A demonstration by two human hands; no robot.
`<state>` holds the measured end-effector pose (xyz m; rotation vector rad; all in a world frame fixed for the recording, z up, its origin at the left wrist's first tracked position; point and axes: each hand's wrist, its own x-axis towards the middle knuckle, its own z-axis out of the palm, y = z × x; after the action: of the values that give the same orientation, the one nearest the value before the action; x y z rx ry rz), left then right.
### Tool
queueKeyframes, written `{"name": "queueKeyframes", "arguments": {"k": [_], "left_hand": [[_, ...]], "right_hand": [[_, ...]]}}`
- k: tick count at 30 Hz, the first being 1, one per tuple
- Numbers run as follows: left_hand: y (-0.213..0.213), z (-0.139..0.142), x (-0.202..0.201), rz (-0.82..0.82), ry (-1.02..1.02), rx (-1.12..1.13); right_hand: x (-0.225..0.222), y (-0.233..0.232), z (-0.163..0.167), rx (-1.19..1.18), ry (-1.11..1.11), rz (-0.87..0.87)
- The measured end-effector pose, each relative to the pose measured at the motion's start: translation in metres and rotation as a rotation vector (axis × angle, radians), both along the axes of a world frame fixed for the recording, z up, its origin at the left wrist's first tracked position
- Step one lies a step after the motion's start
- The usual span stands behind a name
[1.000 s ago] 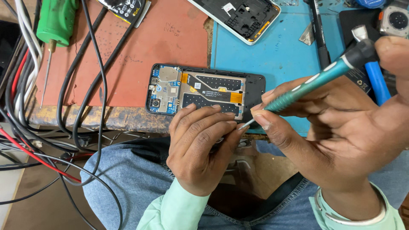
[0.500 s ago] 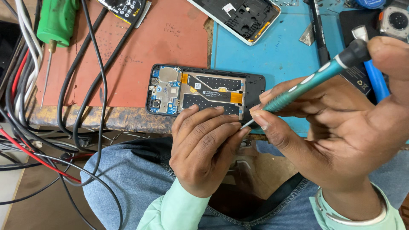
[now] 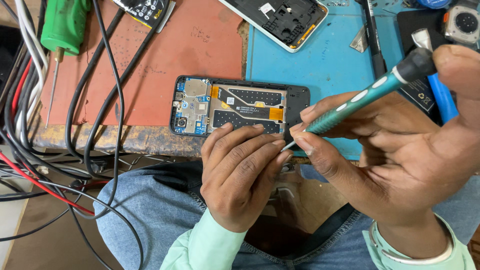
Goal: The person uses a screwdriver to remove screws from the back of a disassembled smartphone. After removing the screws, the person lifts off a black metal shielding plate from the phone's internal assembly.
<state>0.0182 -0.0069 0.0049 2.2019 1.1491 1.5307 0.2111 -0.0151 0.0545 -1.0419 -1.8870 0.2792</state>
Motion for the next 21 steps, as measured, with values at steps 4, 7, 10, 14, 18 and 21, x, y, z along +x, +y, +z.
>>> {"name": "queueKeyframes", "arguments": {"k": [4, 7, 10, 14, 18, 21], "left_hand": [[0.0, 0.0, 0.0, -0.003, 0.016, -0.006], [0.0, 0.0, 0.0, -0.007, 0.027, -0.012], [0.0, 0.0, 0.0, -0.003, 0.041, -0.012], [-0.002, 0.0, 0.001, 0.01, 0.013, -0.019], [-0.002, -0.001, 0.003, 0.063, -0.029, -0.005], [-0.002, -0.002, 0.004, 0.076, -0.041, 0.003]], "right_hand": [[-0.004, 0.003, 0.004, -0.005, 0.011, -0.014], [-0.006, 0.003, 0.006, 0.002, 0.02, -0.016], [-0.008, 0.004, 0.011, 0.012, 0.032, -0.008], [-0.015, 0.008, 0.023, -0.068, 0.031, -0.041], [-0.011, 0.013, 0.035, -0.073, -0.02, 0.05], [-0.011, 0.007, 0.032, -0.108, 0.026, -0.099]]}}
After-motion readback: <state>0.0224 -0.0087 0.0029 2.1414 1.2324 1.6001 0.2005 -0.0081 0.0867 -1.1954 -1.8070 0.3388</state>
